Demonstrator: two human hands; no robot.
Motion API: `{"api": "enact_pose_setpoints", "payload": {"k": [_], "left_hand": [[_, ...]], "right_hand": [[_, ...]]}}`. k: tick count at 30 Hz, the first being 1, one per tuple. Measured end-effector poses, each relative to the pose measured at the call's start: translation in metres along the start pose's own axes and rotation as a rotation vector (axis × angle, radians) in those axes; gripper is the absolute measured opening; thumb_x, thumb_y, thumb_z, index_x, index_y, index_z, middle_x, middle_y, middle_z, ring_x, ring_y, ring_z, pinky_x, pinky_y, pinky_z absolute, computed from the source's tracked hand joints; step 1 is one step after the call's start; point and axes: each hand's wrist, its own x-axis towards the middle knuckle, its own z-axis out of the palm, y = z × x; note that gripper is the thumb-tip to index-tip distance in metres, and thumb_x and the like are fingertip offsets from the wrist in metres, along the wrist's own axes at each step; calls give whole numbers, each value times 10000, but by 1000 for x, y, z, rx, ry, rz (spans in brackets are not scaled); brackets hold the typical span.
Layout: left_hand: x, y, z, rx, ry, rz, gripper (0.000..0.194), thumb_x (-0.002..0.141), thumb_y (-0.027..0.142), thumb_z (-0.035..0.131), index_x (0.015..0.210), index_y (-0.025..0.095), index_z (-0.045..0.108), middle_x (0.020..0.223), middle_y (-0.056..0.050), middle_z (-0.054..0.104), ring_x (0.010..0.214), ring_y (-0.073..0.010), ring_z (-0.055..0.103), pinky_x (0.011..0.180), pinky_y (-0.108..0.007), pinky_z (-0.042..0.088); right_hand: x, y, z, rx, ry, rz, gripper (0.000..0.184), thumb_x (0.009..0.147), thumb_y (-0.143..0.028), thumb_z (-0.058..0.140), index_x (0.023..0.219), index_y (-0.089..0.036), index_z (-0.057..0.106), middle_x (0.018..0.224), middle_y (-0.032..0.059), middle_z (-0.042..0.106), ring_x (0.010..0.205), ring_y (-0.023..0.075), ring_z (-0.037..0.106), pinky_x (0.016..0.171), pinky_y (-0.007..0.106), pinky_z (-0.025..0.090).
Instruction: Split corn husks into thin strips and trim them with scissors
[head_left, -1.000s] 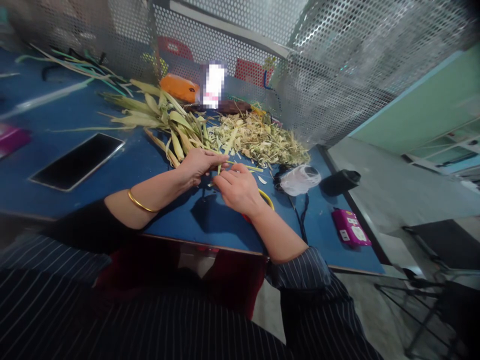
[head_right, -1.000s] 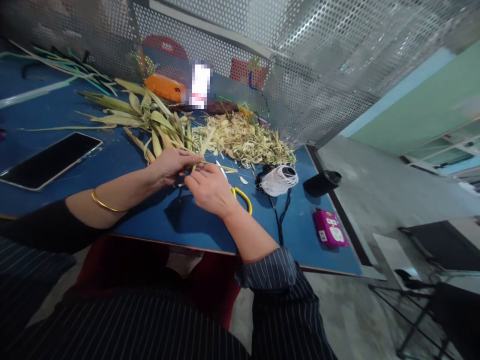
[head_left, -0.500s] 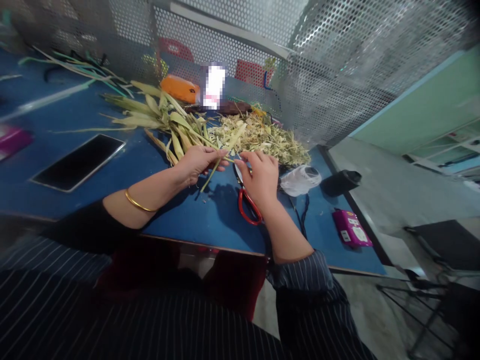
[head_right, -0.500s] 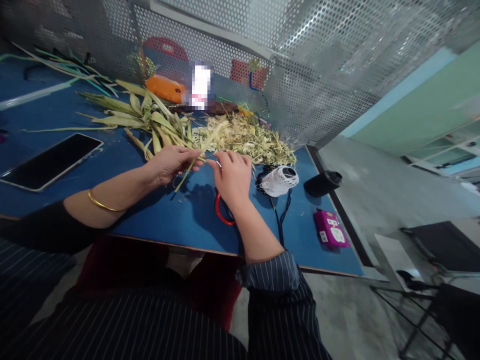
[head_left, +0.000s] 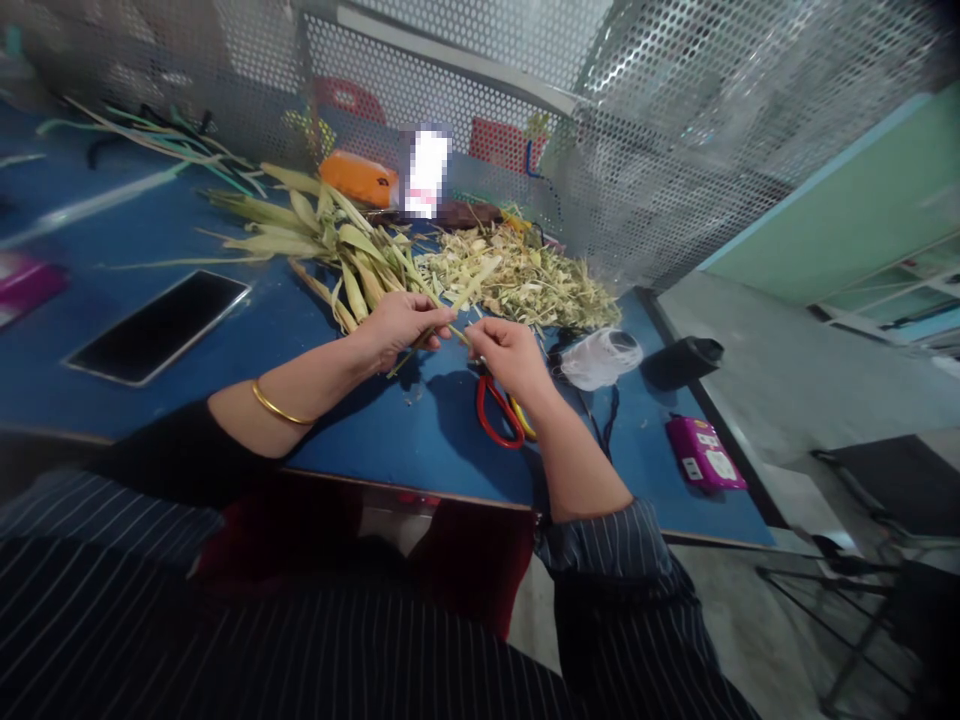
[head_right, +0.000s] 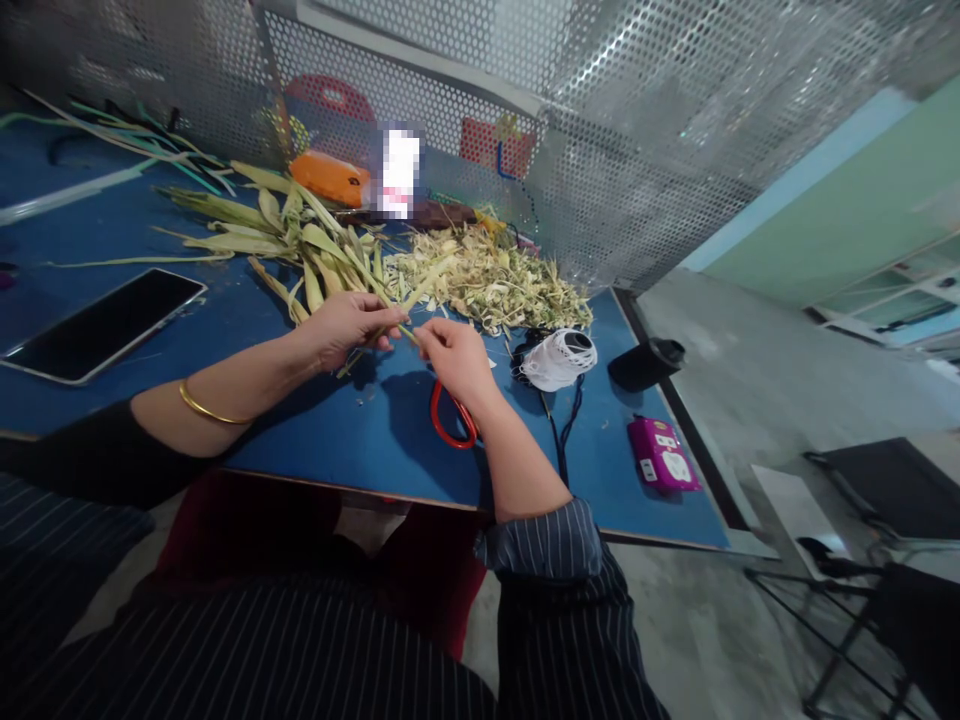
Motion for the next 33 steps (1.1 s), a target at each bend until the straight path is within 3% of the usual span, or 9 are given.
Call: {"api": "enact_pose_setpoints", "payload": {"k": [4,7,10,13,19,28,30,33], "left_hand": [[-6,2,2,-3,-155,-46,224,711,302,784,670,131,646,631,-38,630,452,-71,525,494,-235,470],[-10,2,4,-14,-262,-99,319,751,426,735,659,132,652,619,-45,614,447,-72,504,433,-216,413],[-12,1,6,1,-258,-123,367,758,485,707,660,135,651,596,-33,585,423,-56,449,368,-194,287],[-12,-1,6,60,-236,-108,281,708,393,761,673,135,656,581,-2,550,415,-35,403,369,-182,210],[-14,0,8,113,-285,-55,192,734,315,712,687,131,683,566,2,534,417,-35,361,404,-199,190],[-13,3,6,152,-303,-12,240,736,312,691,571,150,626,539,-6,536,420,-47,352,425,-218,202],[-12,3,5,169,-308,5,268,730,313,698,537,150,609,521,-8,531,419,-50,355,427,-221,213],[-12,1,4,191,-268,11,225,724,324,709,598,144,665,526,-10,531,420,-52,352,427,-219,218]], "right_hand": [[3,2,2,493,94,140,221,732,-399,681,725,-183,636,637,-37,582,565,84,490,603,240,415],[2,0,6,649,139,170,230,676,-386,728,691,-183,620,615,-41,568,531,72,466,572,232,414],[1,-1,9,637,164,163,216,690,-366,714,646,-183,607,587,-30,585,527,79,473,553,232,404],[2,1,12,630,183,163,219,699,-325,697,588,-178,578,540,-28,570,502,78,466,528,232,383],[4,7,16,666,345,210,233,670,-281,691,538,-185,526,497,-48,524,453,70,450,496,234,366],[4,4,18,630,431,157,230,686,-322,683,561,-192,539,529,-40,524,485,75,442,517,243,399],[5,5,16,622,431,156,250,685,-351,697,572,-190,543,537,-38,526,494,74,450,526,240,401],[5,4,7,558,297,251,322,711,-451,692,589,-185,555,543,-24,533,477,83,453,502,248,382]]}}
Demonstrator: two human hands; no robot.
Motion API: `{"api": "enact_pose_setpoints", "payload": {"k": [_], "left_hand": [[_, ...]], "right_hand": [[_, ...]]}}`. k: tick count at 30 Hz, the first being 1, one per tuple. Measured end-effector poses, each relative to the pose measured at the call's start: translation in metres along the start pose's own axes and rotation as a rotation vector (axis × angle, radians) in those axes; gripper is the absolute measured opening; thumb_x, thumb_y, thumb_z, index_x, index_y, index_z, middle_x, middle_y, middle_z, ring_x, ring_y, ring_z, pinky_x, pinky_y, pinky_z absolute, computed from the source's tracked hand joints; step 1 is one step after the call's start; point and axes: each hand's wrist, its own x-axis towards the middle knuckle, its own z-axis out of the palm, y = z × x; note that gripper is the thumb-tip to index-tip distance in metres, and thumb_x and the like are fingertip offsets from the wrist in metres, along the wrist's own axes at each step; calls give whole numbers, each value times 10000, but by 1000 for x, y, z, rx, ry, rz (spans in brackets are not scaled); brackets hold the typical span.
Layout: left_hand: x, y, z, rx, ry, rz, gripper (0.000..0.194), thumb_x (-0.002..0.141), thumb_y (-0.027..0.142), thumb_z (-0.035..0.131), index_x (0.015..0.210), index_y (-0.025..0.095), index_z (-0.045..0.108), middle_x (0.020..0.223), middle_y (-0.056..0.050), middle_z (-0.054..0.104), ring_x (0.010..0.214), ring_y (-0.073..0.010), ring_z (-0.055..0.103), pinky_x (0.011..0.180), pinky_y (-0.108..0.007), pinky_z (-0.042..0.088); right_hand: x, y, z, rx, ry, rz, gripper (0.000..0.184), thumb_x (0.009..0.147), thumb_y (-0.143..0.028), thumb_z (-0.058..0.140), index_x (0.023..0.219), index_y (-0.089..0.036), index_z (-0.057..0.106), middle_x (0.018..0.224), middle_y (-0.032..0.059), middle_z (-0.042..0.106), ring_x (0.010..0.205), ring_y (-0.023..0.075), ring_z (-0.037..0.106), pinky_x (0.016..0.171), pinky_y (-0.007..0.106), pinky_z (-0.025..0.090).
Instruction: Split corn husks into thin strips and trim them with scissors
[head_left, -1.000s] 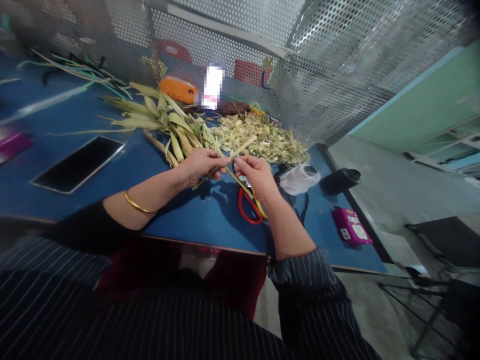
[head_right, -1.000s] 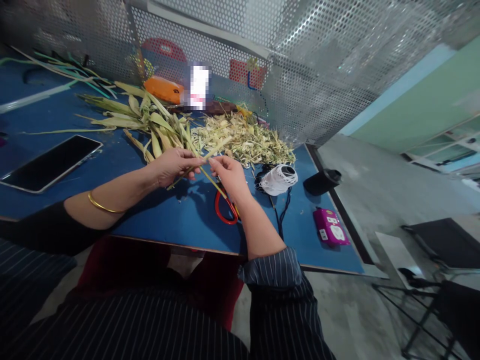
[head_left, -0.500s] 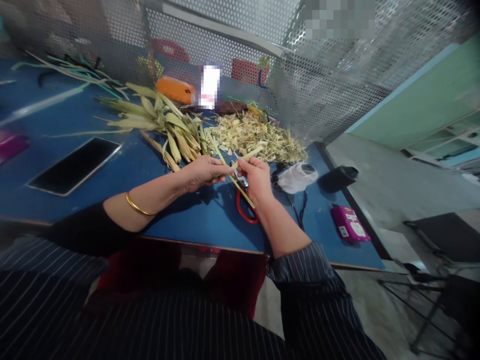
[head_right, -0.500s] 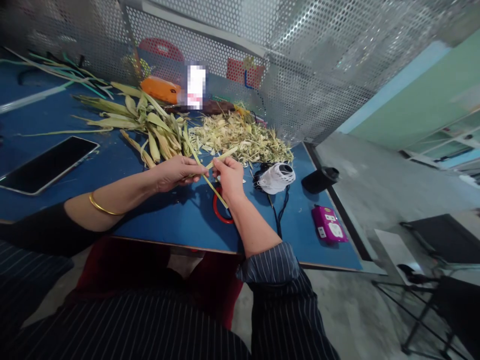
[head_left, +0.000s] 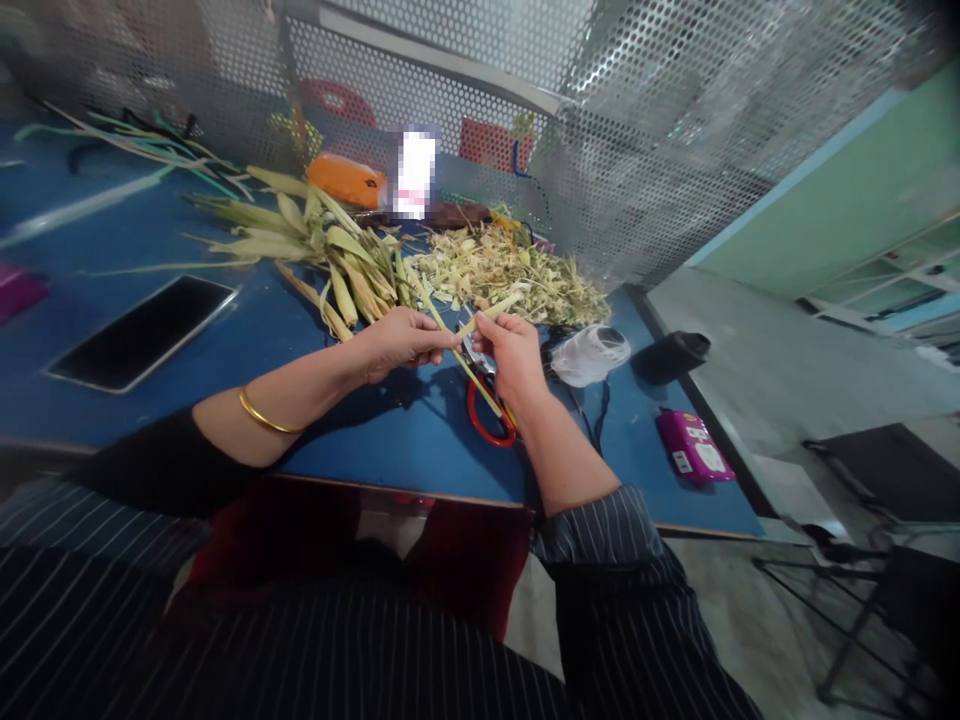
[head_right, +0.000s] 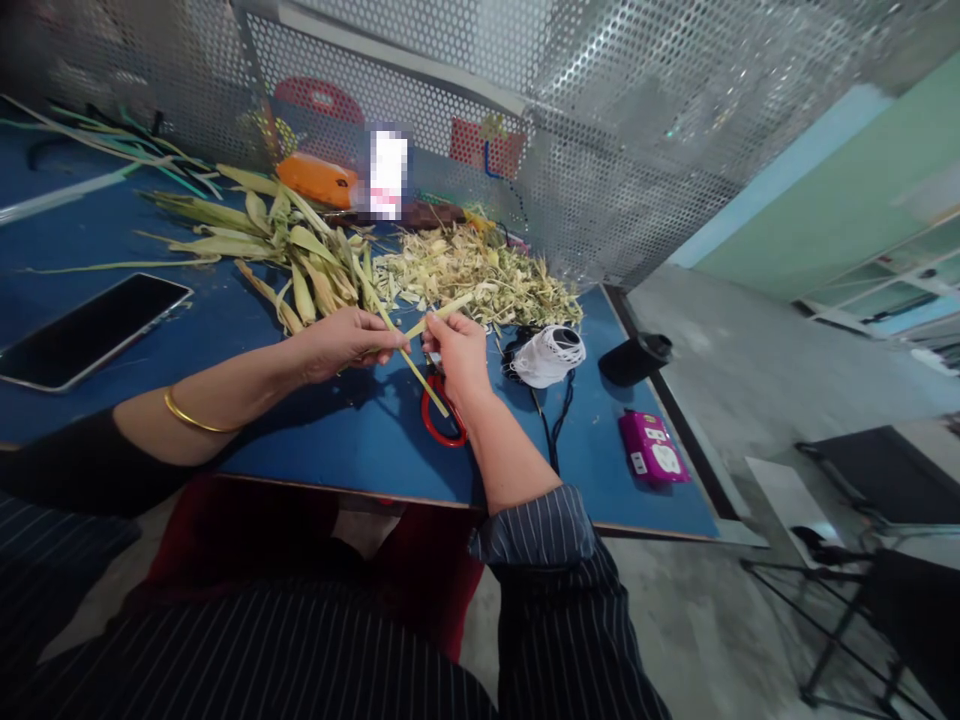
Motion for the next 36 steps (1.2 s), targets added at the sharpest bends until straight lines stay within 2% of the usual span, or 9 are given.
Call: {"api": "enact_pose_setpoints", "payload": {"k": [2,6,9,13,16,25,29,32,36], "left_hand": [[0,-1,0,-1,29,-4,208,728,346,711,702,140,716,552,-10,537,432,-55,359,424,-216,213],[-2,0,2,32,56,40,269,770,402,670,724,142,721,549,-5,530,436,-61,359,424,-217,213],[-6,1,6,163,20,105,337,796,387,637,562,144,646,453,14,466,417,-60,353,437,-217,230],[-7,-1,11,278,-29,150,367,803,322,608,479,152,586,408,17,451,410,-69,388,448,-218,260],[-6,-3,13,258,-25,148,326,790,348,627,526,157,629,429,15,483,409,-72,393,440,-221,263],[-8,-2,10,147,-115,57,349,756,398,704,504,176,611,479,-22,521,410,-70,397,415,-223,241],[-3,-2,6,-68,-11,20,345,793,471,665,632,165,667,569,-31,554,436,-63,411,412,-215,253],[0,-2,3,-156,29,-9,452,845,537,565,624,150,643,591,-46,564,435,-64,404,401,-226,259],[-2,0,5,-101,21,-14,391,794,489,646,607,147,613,582,-28,559,446,-62,419,403,-220,262]], "right_hand": [[-1,-7,-7,-190,-39,-7,404,764,-534,635,571,-187,558,516,-13,514,466,97,439,488,261,358],[-8,-20,-14,-610,182,-455,426,852,-518,561,572,-197,557,572,6,528,601,131,481,622,283,394],[-11,-19,-9,-696,43,-622,232,847,-412,604,757,-205,660,784,28,637,743,151,546,732,302,418],[-10,-10,-1,-482,-236,-376,144,795,-325,640,737,-199,677,700,-2,631,663,137,535,638,279,419],[-10,-6,2,-282,-201,-219,142,754,-307,664,673,-193,639,602,-34,565,569,110,468,574,261,387],[-9,-3,1,-404,-84,-509,135,777,-273,645,669,-196,620,712,-10,618,725,141,561,748,292,439],[-1,-11,-10,-412,164,-571,233,860,-375,562,724,-204,645,777,19,657,787,158,589,781,306,443],[6,-13,-17,-323,215,-367,422,856,-523,530,602,-195,610,647,20,619,676,146,564,708,296,440],[8,-8,-14,-112,-149,72,432,691,-610,678,623,-183,658,609,15,624,586,124,550,609,268,436]]}}
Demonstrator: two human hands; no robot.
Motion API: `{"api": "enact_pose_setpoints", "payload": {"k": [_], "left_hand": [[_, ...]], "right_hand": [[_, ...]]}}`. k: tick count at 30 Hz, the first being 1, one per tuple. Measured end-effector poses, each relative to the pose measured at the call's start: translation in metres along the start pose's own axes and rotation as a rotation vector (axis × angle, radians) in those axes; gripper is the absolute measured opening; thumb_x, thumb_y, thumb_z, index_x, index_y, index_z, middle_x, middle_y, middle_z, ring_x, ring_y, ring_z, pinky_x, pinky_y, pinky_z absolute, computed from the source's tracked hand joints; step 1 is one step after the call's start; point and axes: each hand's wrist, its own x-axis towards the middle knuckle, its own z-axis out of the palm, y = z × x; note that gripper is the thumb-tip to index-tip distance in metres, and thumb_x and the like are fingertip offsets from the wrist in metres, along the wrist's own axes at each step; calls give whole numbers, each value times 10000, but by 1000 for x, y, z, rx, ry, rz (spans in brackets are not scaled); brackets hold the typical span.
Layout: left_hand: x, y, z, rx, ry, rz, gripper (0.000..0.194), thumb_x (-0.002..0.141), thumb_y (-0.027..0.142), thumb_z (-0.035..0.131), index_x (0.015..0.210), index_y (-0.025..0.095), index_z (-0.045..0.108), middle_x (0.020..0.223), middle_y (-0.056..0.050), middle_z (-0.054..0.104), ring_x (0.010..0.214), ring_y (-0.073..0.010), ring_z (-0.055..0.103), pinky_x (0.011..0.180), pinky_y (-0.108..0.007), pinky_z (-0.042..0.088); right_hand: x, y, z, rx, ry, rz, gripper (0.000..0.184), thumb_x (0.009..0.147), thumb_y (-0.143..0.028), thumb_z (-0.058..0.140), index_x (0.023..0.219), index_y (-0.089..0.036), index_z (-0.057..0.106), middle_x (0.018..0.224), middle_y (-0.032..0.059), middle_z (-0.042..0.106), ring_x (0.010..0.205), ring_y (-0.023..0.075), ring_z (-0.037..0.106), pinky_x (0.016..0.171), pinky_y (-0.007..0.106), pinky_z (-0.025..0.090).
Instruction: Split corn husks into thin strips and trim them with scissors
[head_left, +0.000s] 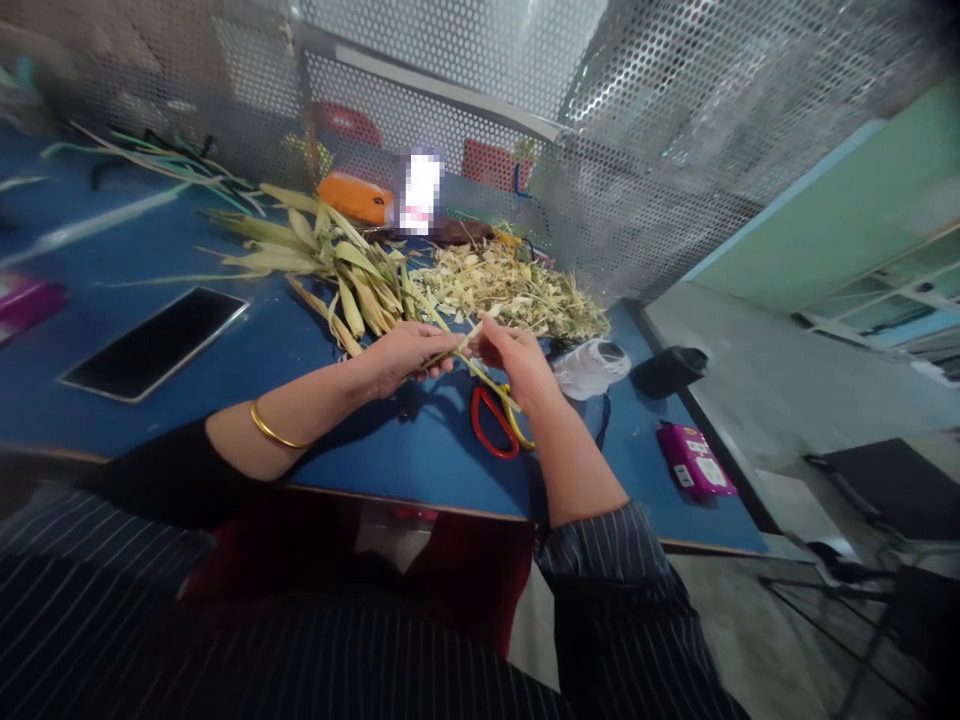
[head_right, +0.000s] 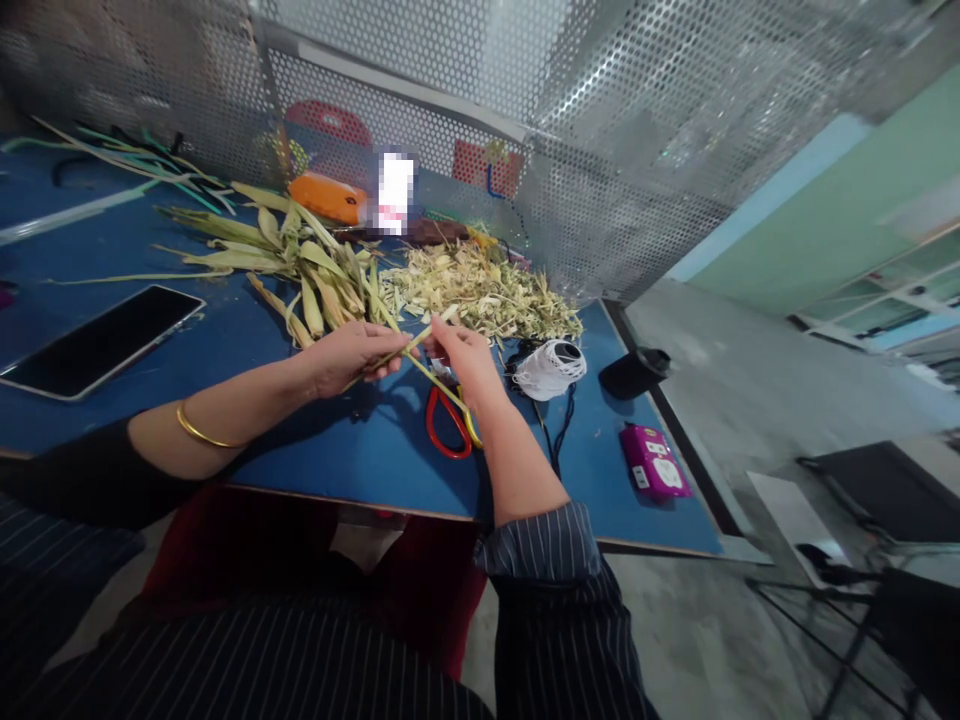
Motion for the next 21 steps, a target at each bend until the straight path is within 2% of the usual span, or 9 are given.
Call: {"api": "enact_pose_setpoints", "payload": {"k": [2,3,7,10,13,15,17,19,21], "left_hand": [[-3,1,2,57,-3,10,337,751,423,704,581,148,609,562,-18,551,451,-61,430,414,-218,276],[-4,2,3,77,-7,13,319,743,393,713,565,150,610,549,-16,546,446,-61,432,419,-220,285],[-5,1,4,84,-54,44,250,747,312,708,555,161,653,517,-21,550,431,-67,445,428,-233,314],[-3,-1,3,79,-68,46,267,735,309,727,525,160,656,499,-34,567,435,-78,479,431,-234,339],[-1,-1,1,-34,-32,-2,241,742,340,735,603,147,695,588,-64,649,492,-98,558,477,-232,415],[0,0,-1,-170,-6,-9,202,746,335,741,709,137,724,729,-92,715,607,-125,638,581,-241,496],[2,2,-3,-309,24,20,144,735,265,755,767,128,727,843,-104,742,747,-155,685,712,-263,542],[4,3,-3,-413,85,57,71,714,162,755,755,119,715,851,-96,748,807,-164,693,794,-282,549],[6,3,-3,-458,145,85,35,711,111,739,728,109,708,811,-90,746,781,-153,689,813,-289,546]], "right_hand": [[-1,3,4,109,-122,35,354,634,-529,758,682,-186,686,598,-10,614,574,112,550,607,255,439],[-2,4,6,140,-132,7,314,628,-482,774,688,-185,692,586,-20,605,568,105,545,611,250,437],[-4,10,14,135,12,-123,200,664,-355,751,624,-171,683,559,-23,590,537,90,499,585,246,400],[-3,14,16,54,111,-167,209,712,-342,699,597,-175,647,546,-22,569,531,102,478,578,263,388],[-6,9,12,-264,264,-418,250,805,-356,626,624,-183,625,632,-1,586,631,131,517,666,291,411],[-10,2,9,-474,399,-641,228,864,-353,573,721,-189,640,764,26,614,763,155,550,762,310,416],[-17,-4,8,-575,473,-769,238,906,-361,524,773,-196,632,828,42,614,839,167,554,815,320,409],[-23,-6,11,-624,409,-767,287,921,-385,500,734,-201,615,780,37,597,797,162,548,778,306,409],[-26,-3,18,-633,242,-670,317,911,-408,512,692,-202,611,725,23,580,721,147,535,709,283,402]]}}
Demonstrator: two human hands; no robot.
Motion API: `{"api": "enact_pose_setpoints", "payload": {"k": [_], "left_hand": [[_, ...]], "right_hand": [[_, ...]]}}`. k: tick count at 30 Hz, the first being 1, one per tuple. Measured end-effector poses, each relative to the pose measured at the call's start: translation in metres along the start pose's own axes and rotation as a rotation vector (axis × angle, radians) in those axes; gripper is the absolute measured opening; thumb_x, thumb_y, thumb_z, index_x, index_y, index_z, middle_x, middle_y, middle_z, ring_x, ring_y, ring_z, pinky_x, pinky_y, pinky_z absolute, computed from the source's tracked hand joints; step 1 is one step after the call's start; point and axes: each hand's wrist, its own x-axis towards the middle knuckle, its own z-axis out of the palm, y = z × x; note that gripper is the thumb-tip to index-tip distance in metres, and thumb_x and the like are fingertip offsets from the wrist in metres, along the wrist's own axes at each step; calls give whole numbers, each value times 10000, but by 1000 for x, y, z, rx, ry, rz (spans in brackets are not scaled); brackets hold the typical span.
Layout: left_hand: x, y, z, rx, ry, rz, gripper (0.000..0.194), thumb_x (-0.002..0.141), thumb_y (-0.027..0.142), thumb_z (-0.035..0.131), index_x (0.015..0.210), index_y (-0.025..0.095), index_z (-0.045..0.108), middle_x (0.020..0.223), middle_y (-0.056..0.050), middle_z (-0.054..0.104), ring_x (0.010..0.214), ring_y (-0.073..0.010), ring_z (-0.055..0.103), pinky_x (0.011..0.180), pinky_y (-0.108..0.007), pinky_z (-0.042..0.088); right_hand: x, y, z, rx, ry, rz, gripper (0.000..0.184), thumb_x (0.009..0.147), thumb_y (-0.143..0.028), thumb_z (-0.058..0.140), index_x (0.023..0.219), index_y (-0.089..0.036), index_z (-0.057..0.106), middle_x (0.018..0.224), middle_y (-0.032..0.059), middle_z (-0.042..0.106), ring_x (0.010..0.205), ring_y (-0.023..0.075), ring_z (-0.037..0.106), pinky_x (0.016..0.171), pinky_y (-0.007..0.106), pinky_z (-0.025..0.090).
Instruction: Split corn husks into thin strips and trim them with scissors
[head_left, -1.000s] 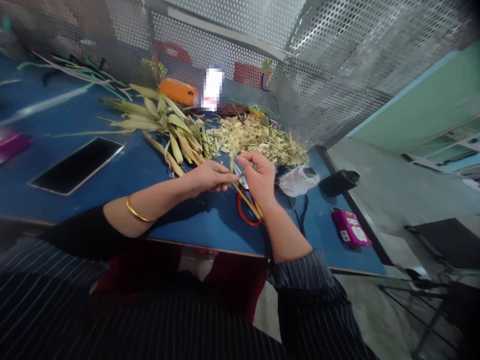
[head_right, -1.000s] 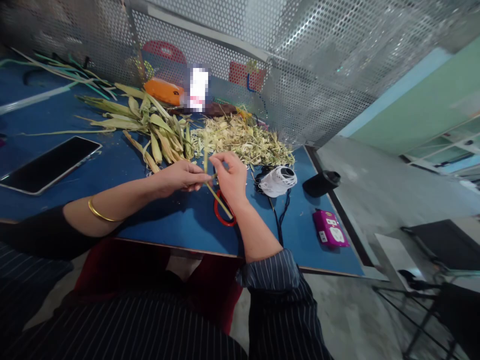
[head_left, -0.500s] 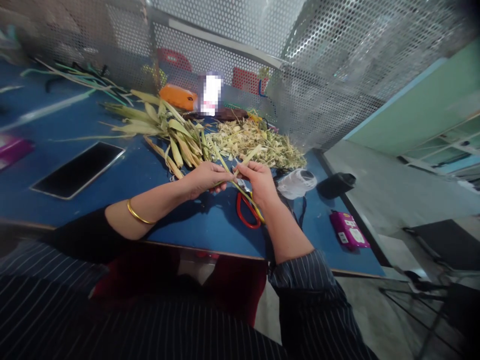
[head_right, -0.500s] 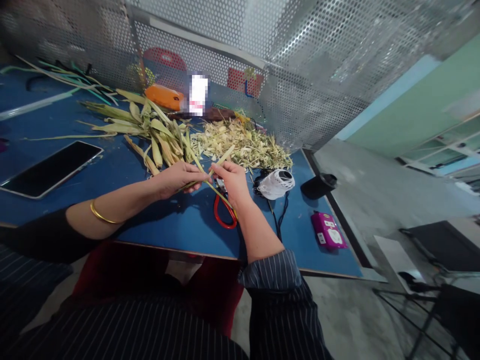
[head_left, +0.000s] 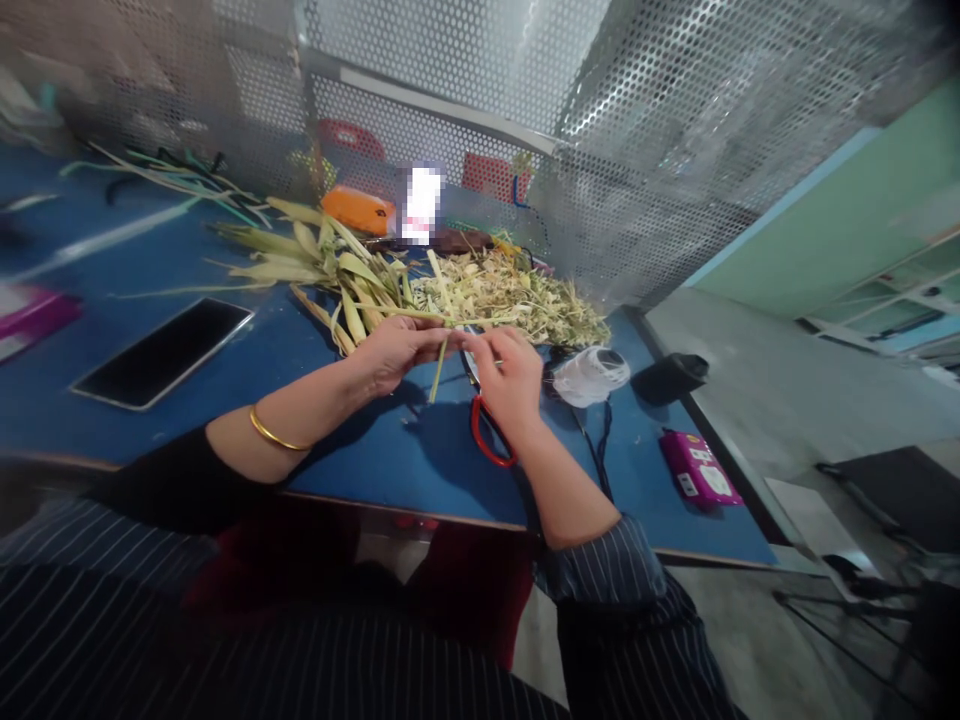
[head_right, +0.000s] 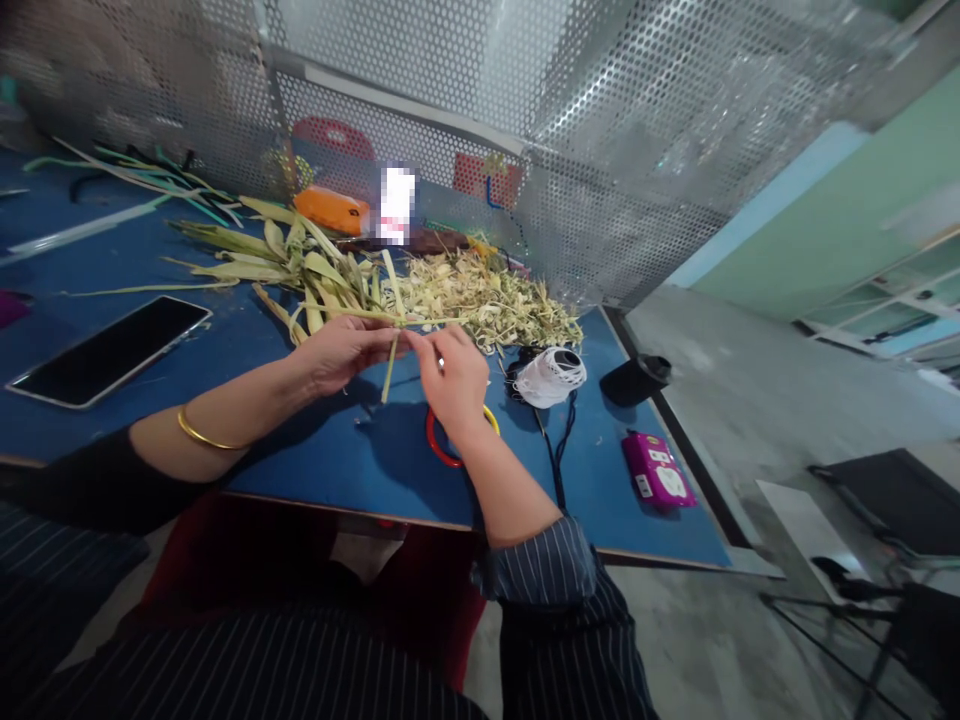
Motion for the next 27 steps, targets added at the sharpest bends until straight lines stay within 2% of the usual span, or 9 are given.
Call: {"api": "enact_pose_setpoints", "payload": {"k": [2,4,9,15,19,21,23,25,27], "left_hand": [[1,-2,1,3,1,21,18,723,104,726,740,101,721,800,-92,744,773,-142,683,822,-283,536],[1,-5,2,18,-17,26,27,738,107,711,752,97,733,793,-95,743,786,-135,681,824,-264,524],[0,-7,3,0,3,2,50,697,119,752,729,90,726,778,-93,739,751,-130,671,790,-245,524],[-1,-4,7,-88,96,-52,115,693,47,723,795,86,687,746,-85,726,676,-132,664,702,-245,540],[-1,-2,6,-123,96,-95,109,743,49,662,837,105,659,735,-77,715,635,-141,653,648,-279,551],[-1,1,5,-101,96,-87,90,749,56,645,823,107,656,723,-69,706,632,-132,645,656,-275,551],[-1,4,3,-55,103,-81,76,732,65,643,792,107,661,695,-58,687,641,-120,633,687,-270,550],[-1,6,2,3,85,-83,56,709,92,658,760,113,668,664,-41,656,640,-109,611,695,-266,543],[-2,5,1,84,55,-71,51,702,157,700,713,125,661,624,-22,608,599,-97,567,626,-245,509]], "right_hand": [[-5,-1,9,76,-164,84,328,888,-427,541,665,-198,610,691,10,573,668,133,520,653,268,387],[-8,0,18,155,-241,169,326,868,-428,559,647,-192,603,662,-1,569,642,128,505,624,263,371],[-10,3,23,291,-283,293,297,844,-377,551,611,-193,541,576,-36,491,569,110,408,581,258,330],[-3,2,17,390,-329,239,209,806,-279,546,618,-189,563,632,-24,527,649,122,468,654,264,360],[-3,0,14,400,-372,251,238,827,-309,549,623,-186,568,611,-24,518,621,122,463,632,265,363],[-3,-1,9,295,-311,194,288,871,-354,525,639,-189,574,618,-17,524,622,126,471,633,269,366],[-2,-2,3,92,-142,78,311,906,-390,500,682,-193,587,690,9,565,694,146,507,694,286,379],[0,0,-1,-123,15,-35,265,908,-413,516,791,-196,614,848,55,623,842,184,541,793,319,376],[1,3,-1,-254,2,-95,230,904,-415,532,899,-205,625,950,79,650,923,210,550,847,345,358]]}}
